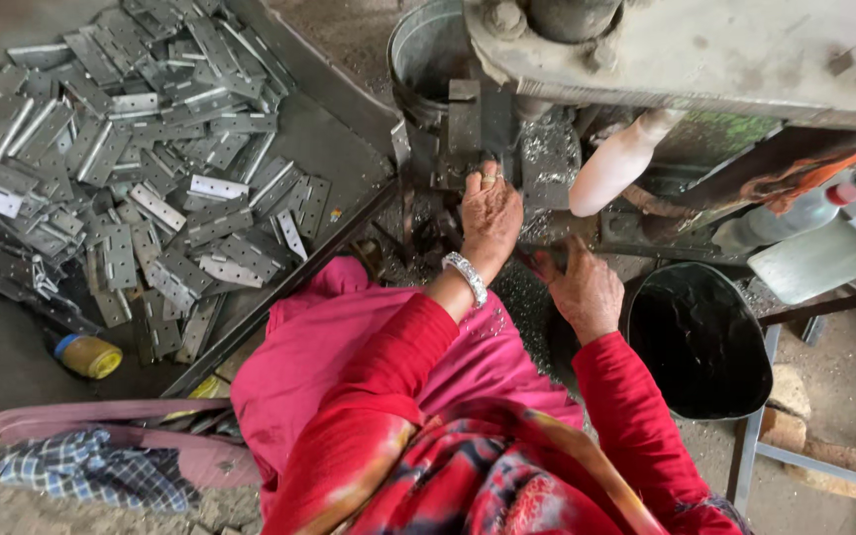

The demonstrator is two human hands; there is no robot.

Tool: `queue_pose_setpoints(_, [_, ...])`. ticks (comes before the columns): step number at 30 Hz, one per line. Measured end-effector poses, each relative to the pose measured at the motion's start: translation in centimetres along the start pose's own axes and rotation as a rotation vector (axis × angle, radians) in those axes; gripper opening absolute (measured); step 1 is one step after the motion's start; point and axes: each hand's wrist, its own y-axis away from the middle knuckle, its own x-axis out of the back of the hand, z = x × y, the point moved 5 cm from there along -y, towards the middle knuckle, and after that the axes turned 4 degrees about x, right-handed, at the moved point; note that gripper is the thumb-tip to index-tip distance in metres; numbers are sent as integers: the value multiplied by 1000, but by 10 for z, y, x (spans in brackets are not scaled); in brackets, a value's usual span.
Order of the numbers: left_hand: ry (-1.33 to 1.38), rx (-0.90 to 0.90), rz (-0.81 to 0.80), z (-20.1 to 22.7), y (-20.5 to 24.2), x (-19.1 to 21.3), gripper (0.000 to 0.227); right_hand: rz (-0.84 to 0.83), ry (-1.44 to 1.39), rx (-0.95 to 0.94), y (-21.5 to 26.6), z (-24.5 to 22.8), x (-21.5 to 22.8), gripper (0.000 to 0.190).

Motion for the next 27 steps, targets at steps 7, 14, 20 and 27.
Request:
queue_pose_setpoints(7, [286,26,171,-23,47,40,61,-248,15,-69,42,32,-65,53])
queue_pose_setpoints(14, [157,-25,-36,-24,31,12,51,-337,43,52,18,20,-45,58])
queue_pose_setpoints(20, [-10,-72,-39,-14,23,5,51,-316,-38,-104,52,48,-92,56])
queue_pose_setpoints(27, [-41,-116,-52,-22,29,22,37,-336,-24,-61,40,60,-108,54])
